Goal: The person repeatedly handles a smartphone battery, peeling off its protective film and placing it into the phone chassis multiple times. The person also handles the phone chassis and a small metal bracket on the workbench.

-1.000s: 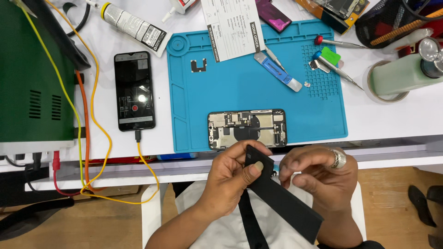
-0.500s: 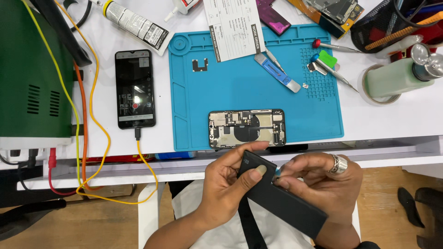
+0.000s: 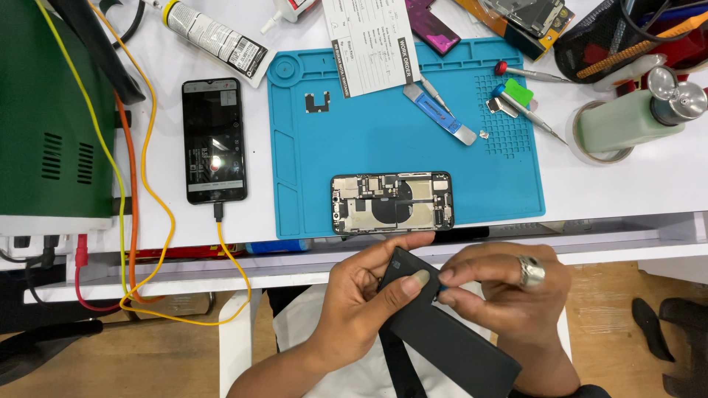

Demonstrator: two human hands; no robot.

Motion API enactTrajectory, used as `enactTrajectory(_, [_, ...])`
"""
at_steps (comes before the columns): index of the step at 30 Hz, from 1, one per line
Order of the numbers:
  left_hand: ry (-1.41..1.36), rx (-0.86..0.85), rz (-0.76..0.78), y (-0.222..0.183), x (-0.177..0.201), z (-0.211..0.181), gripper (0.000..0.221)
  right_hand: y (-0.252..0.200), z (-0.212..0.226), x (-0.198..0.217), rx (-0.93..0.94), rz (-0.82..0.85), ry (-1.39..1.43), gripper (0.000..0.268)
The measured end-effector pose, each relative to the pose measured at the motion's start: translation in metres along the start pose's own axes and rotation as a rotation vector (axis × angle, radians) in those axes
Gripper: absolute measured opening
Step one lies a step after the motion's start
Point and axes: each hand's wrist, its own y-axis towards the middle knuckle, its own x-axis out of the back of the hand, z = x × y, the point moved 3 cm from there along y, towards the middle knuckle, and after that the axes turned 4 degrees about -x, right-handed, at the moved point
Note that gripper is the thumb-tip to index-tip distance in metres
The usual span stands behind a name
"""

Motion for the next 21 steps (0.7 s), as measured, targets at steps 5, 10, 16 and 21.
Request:
enactTrajectory(5, [-0.341,0.170,0.040,0.002,-0.001,0.009,0.066,0.002,-0.024,0.008,-0.100,0.270,0.280,0.025])
enactTrajectory(10, [-0.405,0.235,0.036,-0.001,-0.006,0.004,0.067,-0.001,-0.017,0.007,-0.188,0.310,0.392,0.026])
enactTrajectory(16, [-0.334,0.185,0.006,-0.003,-0.003,0.003,0.054,-0.008,-0.017,0.004,-0.237,0.228,0.257,0.027])
enactTrajectory(21, [-0.230,0.190,-0.040,-0.005,0.002,0.006,0.046,-0.009,-0.022,0.003,-0.212,0.192,0.219,0.026])
